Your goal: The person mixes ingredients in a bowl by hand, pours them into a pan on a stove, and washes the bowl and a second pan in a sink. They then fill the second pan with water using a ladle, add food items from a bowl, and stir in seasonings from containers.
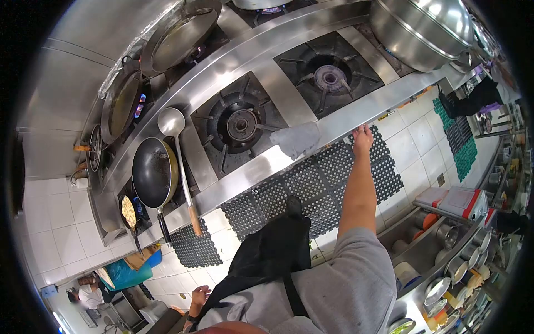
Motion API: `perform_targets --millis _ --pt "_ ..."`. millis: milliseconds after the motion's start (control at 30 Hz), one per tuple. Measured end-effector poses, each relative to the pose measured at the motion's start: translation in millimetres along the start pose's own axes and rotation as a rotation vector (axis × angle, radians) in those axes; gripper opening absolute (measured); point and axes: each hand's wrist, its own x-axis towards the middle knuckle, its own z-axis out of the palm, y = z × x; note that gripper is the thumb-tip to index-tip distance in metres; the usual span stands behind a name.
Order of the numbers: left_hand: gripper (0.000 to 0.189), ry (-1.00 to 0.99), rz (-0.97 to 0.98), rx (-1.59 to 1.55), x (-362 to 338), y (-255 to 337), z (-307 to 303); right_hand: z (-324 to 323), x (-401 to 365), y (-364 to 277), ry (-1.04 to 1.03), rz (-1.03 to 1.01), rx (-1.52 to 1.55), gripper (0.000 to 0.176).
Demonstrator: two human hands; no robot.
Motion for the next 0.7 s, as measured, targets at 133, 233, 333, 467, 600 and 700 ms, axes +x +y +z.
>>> perform_targets --millis 133,233,333,467,600,700 --pt "0.031 -0.007 0.015 0.016 0.3 -0.6 1.6 1.4 -2.6 -1.9 -0.001 -0.002 -0.009 0.046" --pt "0.031 -0.005 0.025 0.007 -0.7 0.8 3.1 -1.1 -0.5 -0.9 -0.023 0.01 -0.001 0.045" --pt "0.028 -0.002 0.007 0.003 -6.0 3.8 6.0 -3.9 3.6 2.9 -0.017 0.026 0.021 0.048" --pt "0.024 -0.423 -0.081 -0.472 50.5 -40.5 -34.1 -7.7 0.8 3.6 -0.047 0.051 0.04 0.062" --pt "0.026 -0.035 0.165 -0.055 25.7 -25.7 -13.6 -22.4 -26.3 55.5 0.009 0.241 -0.046 0.068" --pt "0.023 0.066 0.129 -0.178 24.5 3.6 -5.8 -57.6 -81.6 118.5 -0.442 0.456 -0.43 0.029"
